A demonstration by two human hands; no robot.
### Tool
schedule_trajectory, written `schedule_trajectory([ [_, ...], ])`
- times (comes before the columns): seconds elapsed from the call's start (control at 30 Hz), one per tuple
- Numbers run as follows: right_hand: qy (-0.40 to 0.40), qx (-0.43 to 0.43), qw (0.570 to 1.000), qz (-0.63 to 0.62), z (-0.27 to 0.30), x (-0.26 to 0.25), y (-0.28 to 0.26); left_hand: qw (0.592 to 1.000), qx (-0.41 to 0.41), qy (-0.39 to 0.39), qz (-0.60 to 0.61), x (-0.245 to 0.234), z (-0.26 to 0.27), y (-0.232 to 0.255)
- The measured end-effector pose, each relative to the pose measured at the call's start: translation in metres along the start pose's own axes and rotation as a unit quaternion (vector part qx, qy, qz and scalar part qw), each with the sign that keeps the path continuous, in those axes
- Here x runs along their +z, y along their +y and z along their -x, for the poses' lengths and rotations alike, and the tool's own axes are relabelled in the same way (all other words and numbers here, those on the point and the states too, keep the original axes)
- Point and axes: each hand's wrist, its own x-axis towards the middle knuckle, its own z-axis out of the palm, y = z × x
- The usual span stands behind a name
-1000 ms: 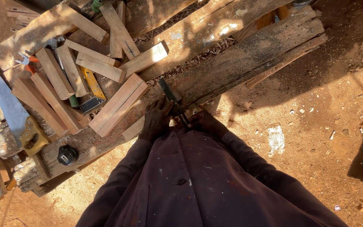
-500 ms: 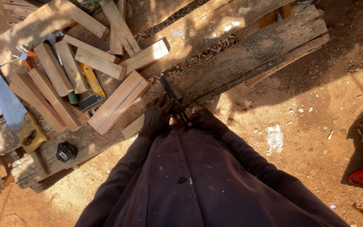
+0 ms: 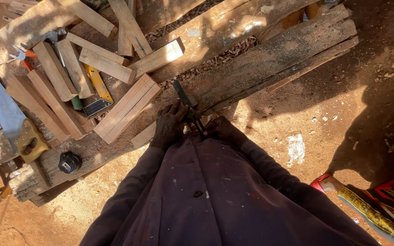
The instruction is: Measuring and marking wooden blocks using a tape measure, pencil, and combination square on a workbench.
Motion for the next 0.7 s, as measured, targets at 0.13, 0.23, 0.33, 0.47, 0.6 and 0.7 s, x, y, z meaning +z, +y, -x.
schedule_trajectory([
  [0.13, -0.028, -0.012, 0.999, -0.044, 0.002, -0.004, -0.002, 1.000, -0.007, -0.002, -0.004, -0.001, 0.000, 0.002],
  [0.23, -0.037, -0.027, 0.998, -0.034, 0.007, -0.003, -0.009, 1.000, -0.010, 0.010, -0.002, -0.001, -0.001, 0.002],
  [0.33, -0.044, -0.044, 0.997, -0.054, 0.012, -0.003, -0.011, 1.000, -0.018, -0.003, -0.013, 0.000, -0.001, 0.002],
  [0.47, -0.067, -0.053, 0.992, -0.092, 0.011, -0.005, -0.010, 1.000, -0.018, -0.010, -0.007, 0.000, -0.001, 0.001],
  [0.6, -0.079, -0.053, 0.989, -0.113, 0.002, -0.008, 0.002, 1.000, -0.018, -0.018, -0.015, -0.004, -0.001, 0.003],
  [0.7, -0.069, -0.050, 0.991, -0.102, 0.006, -0.008, -0.003, 0.999, -0.020, -0.027, -0.019, -0.002, -0.001, 0.003],
])
